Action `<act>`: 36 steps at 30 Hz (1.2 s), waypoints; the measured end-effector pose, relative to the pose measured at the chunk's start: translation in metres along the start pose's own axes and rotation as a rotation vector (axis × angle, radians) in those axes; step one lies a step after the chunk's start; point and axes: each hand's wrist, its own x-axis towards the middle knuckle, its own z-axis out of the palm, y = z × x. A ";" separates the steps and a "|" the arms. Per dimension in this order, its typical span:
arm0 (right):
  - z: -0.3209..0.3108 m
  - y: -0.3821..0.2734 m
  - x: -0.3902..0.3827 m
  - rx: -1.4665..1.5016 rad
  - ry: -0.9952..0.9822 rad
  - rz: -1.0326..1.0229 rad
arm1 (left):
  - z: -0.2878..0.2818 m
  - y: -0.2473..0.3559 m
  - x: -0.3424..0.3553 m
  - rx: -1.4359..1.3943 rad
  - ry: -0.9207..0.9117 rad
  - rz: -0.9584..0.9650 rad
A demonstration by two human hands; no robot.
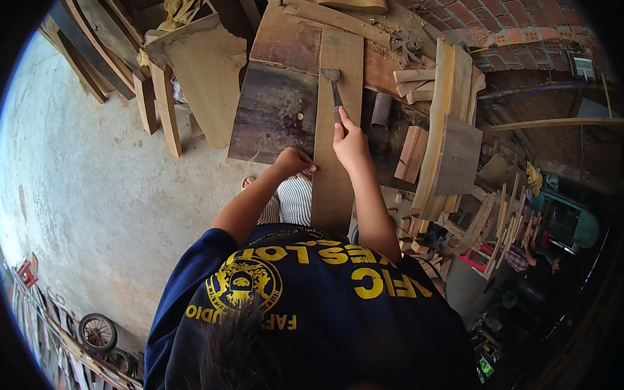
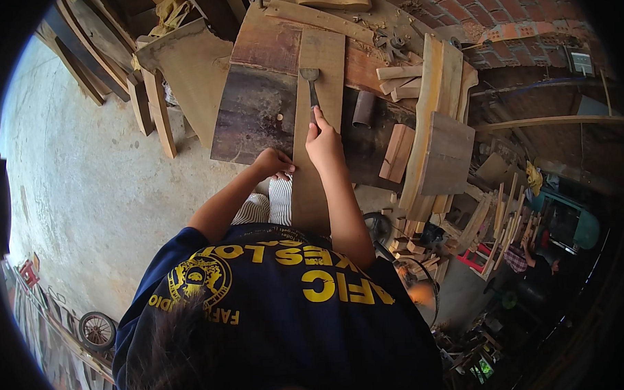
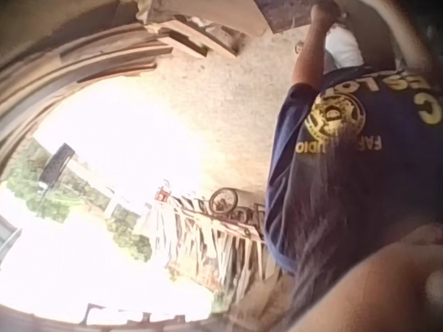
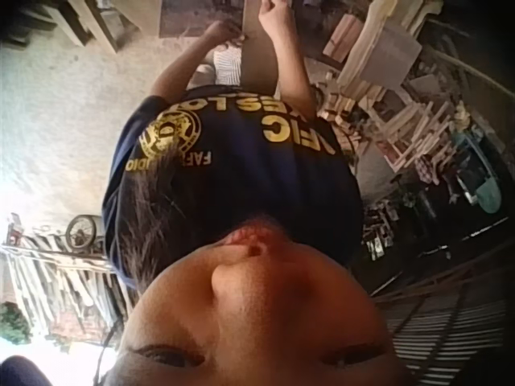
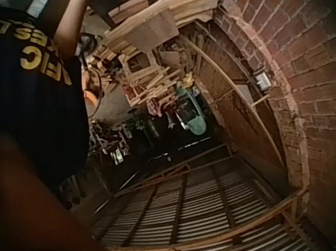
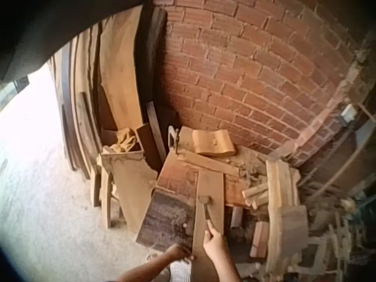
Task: The person smooths or carves wooden planks using a hand chisel.
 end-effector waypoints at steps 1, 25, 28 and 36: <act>0.002 0.001 -0.001 0.001 0.001 0.001 | 0.000 0.000 0.000 -0.020 -0.010 0.018; 0.007 -0.020 0.085 -0.046 0.053 -0.035 | 0.000 -0.006 0.002 0.047 0.039 0.008; 0.000 -0.008 0.055 -0.043 0.043 -0.058 | 0.002 -0.003 0.000 0.053 0.039 0.012; -0.004 0.002 0.028 0.004 -0.011 -0.024 | 0.005 0.002 -0.005 0.041 0.056 0.014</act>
